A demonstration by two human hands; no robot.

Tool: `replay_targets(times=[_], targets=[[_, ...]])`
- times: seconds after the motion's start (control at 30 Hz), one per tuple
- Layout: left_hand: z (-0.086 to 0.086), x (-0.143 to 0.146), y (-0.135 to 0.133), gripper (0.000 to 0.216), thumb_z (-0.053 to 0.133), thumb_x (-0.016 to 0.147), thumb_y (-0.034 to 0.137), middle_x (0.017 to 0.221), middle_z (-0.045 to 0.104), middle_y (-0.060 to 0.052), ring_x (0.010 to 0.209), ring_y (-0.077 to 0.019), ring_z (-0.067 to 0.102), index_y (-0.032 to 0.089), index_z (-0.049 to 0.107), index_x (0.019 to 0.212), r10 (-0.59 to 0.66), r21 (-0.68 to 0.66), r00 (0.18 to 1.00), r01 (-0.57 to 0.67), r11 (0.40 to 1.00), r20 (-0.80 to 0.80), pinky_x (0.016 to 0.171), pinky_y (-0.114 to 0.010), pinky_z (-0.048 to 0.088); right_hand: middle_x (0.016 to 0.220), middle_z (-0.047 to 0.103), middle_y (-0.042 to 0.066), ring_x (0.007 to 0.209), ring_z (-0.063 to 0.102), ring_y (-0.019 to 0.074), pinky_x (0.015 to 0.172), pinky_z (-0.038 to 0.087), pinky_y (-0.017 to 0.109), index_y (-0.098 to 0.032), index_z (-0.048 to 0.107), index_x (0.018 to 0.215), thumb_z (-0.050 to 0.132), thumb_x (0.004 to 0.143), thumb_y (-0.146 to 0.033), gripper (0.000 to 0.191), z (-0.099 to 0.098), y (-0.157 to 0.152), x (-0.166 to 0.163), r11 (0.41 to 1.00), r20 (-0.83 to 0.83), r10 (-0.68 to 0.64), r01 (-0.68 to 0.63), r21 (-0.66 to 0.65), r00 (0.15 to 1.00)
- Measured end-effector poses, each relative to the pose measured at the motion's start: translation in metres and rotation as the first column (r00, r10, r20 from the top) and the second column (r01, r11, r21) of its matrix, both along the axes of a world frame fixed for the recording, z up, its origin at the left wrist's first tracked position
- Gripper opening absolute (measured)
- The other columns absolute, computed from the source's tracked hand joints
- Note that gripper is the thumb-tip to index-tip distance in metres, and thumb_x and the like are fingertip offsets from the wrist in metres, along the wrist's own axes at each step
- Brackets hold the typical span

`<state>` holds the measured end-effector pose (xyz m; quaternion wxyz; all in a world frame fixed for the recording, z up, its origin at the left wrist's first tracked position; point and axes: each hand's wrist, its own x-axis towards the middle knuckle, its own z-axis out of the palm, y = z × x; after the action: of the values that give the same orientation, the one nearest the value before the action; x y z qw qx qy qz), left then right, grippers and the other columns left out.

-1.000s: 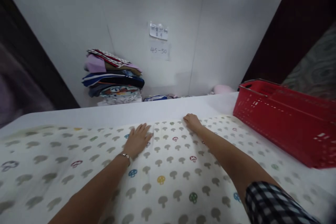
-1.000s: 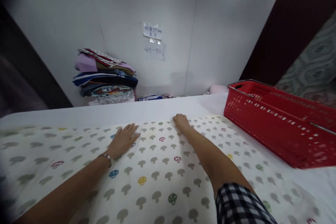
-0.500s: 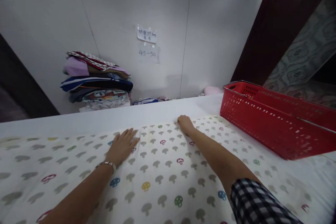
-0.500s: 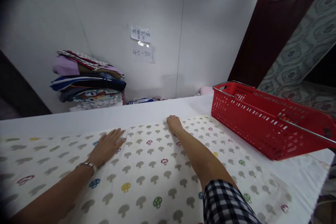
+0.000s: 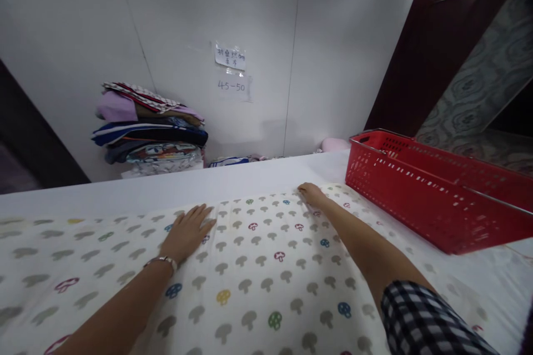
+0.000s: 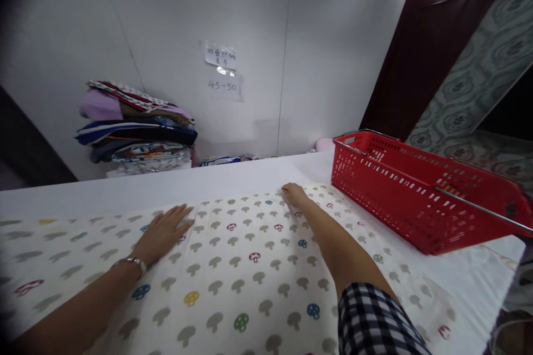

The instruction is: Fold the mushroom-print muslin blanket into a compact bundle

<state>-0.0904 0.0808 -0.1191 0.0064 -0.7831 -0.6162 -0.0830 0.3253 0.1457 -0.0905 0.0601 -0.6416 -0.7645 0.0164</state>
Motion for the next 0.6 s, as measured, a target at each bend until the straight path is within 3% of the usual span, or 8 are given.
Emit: replay_targets(times=[0.17,0.33,0.6], targets=[[0.001,0.001,0.0,0.053,0.029,0.088,0.048,0.143,0.036,-0.006,0.133,-0.0242,0.029,0.024,0.042,0.134,0.004,0.007,1.0,-0.004,1.0,0.01,0.107,-0.047,0.023,0.115,0.061,0.005,0.106,0.052,0.0193,0.087,0.036,0.029,-0.023,0.063,0.11,0.041,0.089,-0.017,0.031,0.001,-0.004,0.04,0.998,0.044,-0.06,0.061,-0.009,0.997],[0.003,0.001,-0.001,0.056,0.027,0.088,0.05,0.145,0.032,-0.005,0.135,-0.0231,0.025,0.024,0.039,0.136,0.018,-0.037,1.0,-0.018,0.999,0.011,0.108,-0.046,0.021,0.107,0.061,0.009,0.102,0.051,0.0216,0.084,0.034,0.03,-0.018,0.065,0.099,0.047,0.085,-0.016,0.023,0.0,0.005,0.039,0.993,0.061,-0.118,0.116,0.025,0.991],[0.003,0.002,0.0,0.055,0.028,0.088,0.05,0.144,0.034,-0.005,0.134,-0.0232,0.027,0.024,0.04,0.135,0.023,-0.028,1.0,-0.023,0.999,-0.001,0.108,-0.046,0.022,0.105,0.063,0.01,0.1,0.052,0.0212,0.084,0.031,0.033,-0.017,0.06,0.105,0.045,0.085,-0.015,0.025,-0.008,0.022,0.038,0.973,0.009,-0.218,0.217,0.074,0.976]])
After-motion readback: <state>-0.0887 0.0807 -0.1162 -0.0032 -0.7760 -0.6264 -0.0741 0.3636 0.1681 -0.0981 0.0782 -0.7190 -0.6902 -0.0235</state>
